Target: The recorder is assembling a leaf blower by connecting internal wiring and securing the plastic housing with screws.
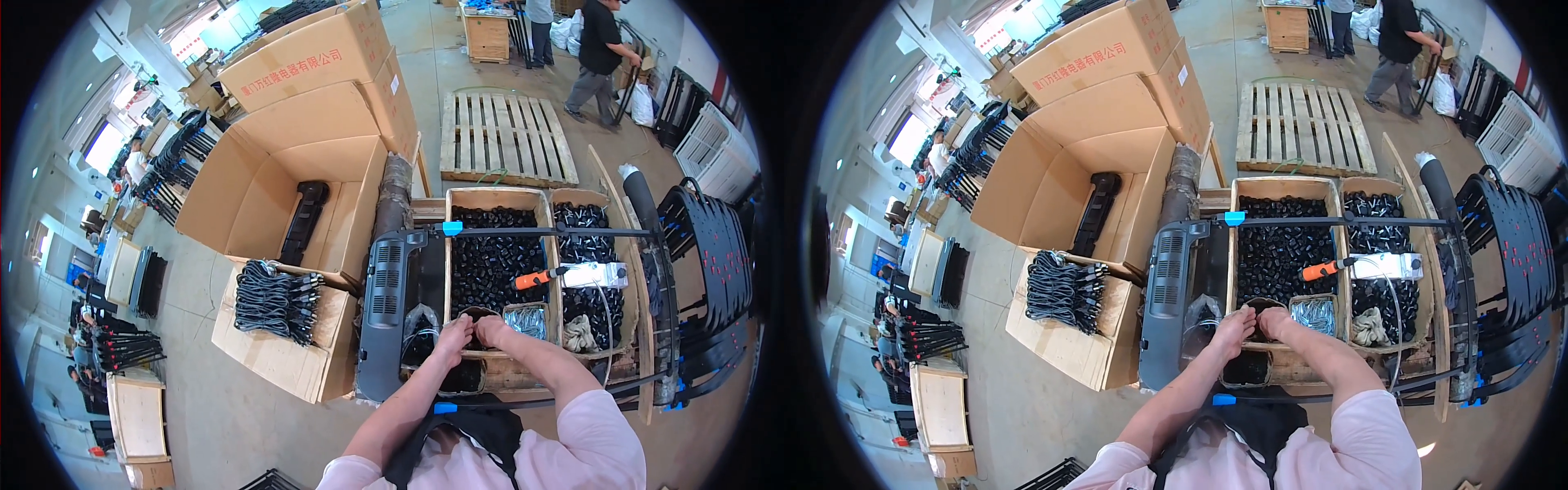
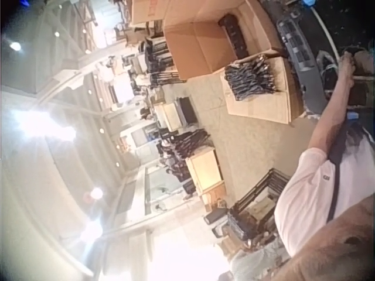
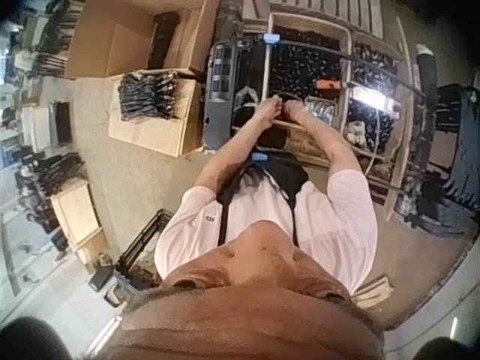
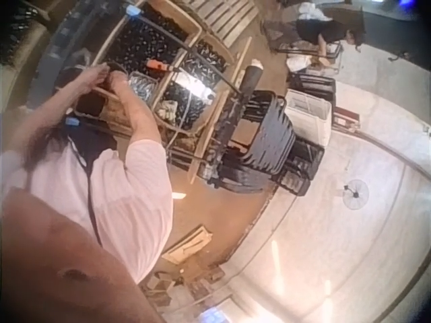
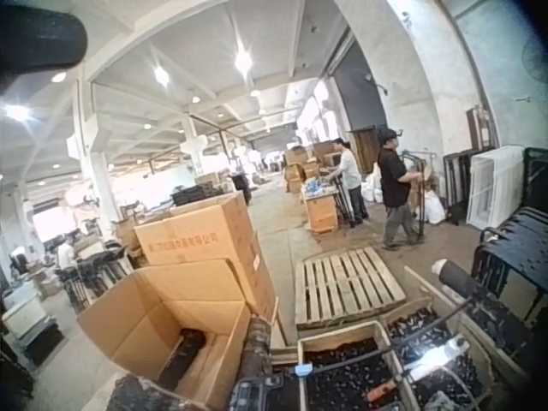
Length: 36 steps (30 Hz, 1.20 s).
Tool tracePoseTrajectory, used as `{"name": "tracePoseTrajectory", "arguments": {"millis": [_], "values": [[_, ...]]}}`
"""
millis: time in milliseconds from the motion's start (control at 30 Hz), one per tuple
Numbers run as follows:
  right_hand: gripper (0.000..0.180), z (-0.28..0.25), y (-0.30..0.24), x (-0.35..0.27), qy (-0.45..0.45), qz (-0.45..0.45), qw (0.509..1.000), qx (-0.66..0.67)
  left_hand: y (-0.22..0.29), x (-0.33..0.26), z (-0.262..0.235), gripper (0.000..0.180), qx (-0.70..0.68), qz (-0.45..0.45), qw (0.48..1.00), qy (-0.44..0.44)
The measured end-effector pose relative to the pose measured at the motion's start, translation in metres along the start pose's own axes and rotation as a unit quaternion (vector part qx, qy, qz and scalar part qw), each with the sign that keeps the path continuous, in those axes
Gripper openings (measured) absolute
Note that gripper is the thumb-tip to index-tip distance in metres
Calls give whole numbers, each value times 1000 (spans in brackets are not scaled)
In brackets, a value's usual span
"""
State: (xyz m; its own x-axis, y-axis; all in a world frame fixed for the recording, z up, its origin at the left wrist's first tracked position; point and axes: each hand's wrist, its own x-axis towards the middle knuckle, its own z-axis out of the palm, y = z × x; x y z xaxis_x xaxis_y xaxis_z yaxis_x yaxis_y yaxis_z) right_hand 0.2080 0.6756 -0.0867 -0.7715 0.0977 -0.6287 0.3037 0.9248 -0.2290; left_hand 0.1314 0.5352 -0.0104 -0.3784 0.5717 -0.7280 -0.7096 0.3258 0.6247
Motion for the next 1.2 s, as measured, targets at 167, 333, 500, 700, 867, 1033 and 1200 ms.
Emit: {"name": "tracePoseTrajectory", "arguments": {"millis": [167, 333, 500, 700, 867, 1033, 1200], "values": [[18, -9, 8, -22, 80, 10, 996, 45, 4, 7, 0, 57, -1, -32, 999, -5], [19, -10, 25, -44, 209, 45, 953, 214, -1, 27, 7, 49, -16, -57, 998, 3], [20, -55, -13, -85, 139, 85, 852, 497, -14, 45, 0, 38, -121, -75, 990, -18], [26, -58, -35, -111, 252, 12, 754, 606, -19, 41, 4, 38, -265, -59, 959, -83], [32, -38, 17, -117, 310, 93, 683, 654, -13, 39, -4, 24, -274, -106, 950, -108], [55, -14, 76, -97, 335, 211, 573, 717, -19, 23, -18, 29, -306, -107, 928, -182], [51, -14, 106, -62, 330, 246, 541, 734, 5, -17, 13, 29, -248, -68, 965, -56]]}}
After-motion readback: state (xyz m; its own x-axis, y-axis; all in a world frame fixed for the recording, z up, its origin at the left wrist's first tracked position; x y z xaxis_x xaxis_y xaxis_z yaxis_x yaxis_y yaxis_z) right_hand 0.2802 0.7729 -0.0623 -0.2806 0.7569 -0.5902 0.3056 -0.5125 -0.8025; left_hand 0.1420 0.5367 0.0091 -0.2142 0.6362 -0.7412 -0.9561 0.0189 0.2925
